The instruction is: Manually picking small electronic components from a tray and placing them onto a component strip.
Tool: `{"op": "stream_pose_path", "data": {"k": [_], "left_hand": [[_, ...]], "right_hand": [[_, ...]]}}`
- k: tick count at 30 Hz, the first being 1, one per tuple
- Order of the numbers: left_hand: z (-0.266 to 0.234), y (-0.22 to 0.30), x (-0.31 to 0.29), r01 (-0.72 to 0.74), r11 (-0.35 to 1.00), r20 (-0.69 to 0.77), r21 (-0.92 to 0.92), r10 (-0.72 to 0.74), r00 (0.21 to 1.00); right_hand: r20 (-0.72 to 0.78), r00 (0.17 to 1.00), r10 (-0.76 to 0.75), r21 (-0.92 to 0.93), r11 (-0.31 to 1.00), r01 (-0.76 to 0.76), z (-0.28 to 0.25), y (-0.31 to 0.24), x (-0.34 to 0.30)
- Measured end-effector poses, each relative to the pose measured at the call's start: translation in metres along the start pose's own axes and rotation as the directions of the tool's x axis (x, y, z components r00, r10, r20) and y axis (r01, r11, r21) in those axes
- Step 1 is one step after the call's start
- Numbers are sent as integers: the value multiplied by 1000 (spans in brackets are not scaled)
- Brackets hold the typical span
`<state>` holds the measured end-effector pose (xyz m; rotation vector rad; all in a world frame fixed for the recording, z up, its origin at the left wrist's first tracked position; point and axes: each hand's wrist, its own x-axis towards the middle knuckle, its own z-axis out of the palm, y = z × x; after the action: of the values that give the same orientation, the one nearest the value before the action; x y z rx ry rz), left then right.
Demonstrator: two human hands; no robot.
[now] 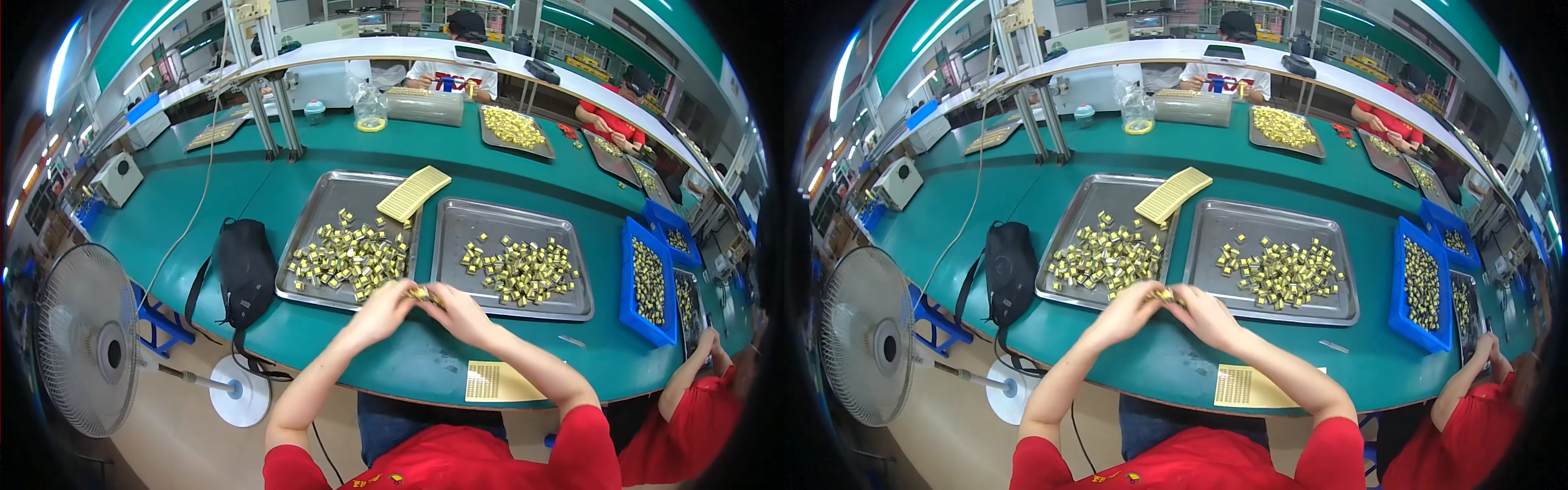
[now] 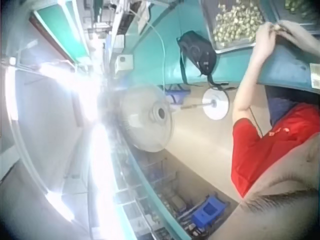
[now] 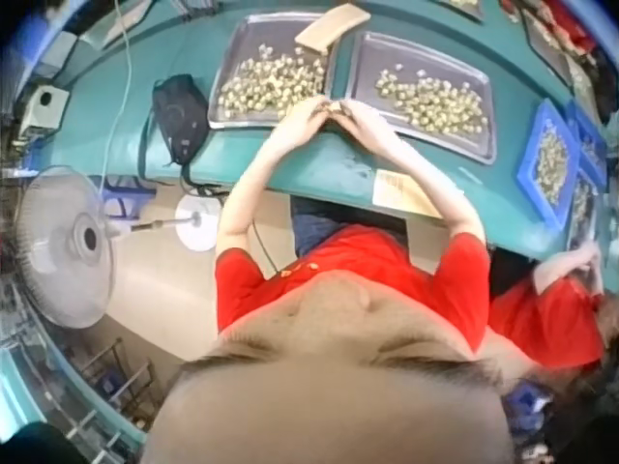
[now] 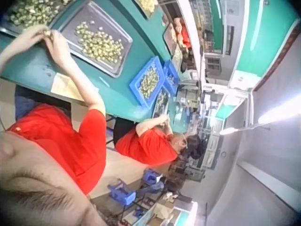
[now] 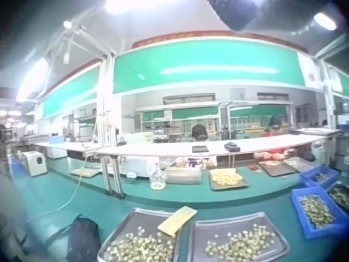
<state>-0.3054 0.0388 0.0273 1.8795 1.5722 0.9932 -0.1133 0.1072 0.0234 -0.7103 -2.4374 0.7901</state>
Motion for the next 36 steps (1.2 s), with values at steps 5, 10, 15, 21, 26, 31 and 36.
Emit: {"op": "stream_pose_path", "data": {"k": [5, 10, 15, 21, 26, 31, 36], "left_hand": [[-38, -32, 23, 69, 941, -321, 331, 44, 946], [-67, -57, 46, 205, 750, -360, 629, 48, 932], [-81, -82, 57, 261, 627, -347, 734, 16, 938], [-85, -106, 52, 264, 624, -367, 736, 39, 929], [-87, -115, 53, 273, 592, -427, 758, 135, 894], [-81, -103, 59, 287, 651, -484, 703, 142, 863], [-81, -105, 52, 332, 672, -526, 662, 101, 844]], "right_hand": [[-124, 978, -169, -59, 985, 163, 27, 13, 91], [-125, 953, -277, -327, 918, 224, 42, 19, 154], [-167, 942, -292, -471, 863, 184, 68, 41, 184], [-106, 939, -327, -542, 811, 221, 68, 39, 191], [-119, 962, -245, -620, 775, 121, 24, 62, 203], [-230, 957, -175, -752, 656, -60, -2, 130, 212], [-22, 1000, -18, -728, 686, -4, -3, 153, 226]]}}
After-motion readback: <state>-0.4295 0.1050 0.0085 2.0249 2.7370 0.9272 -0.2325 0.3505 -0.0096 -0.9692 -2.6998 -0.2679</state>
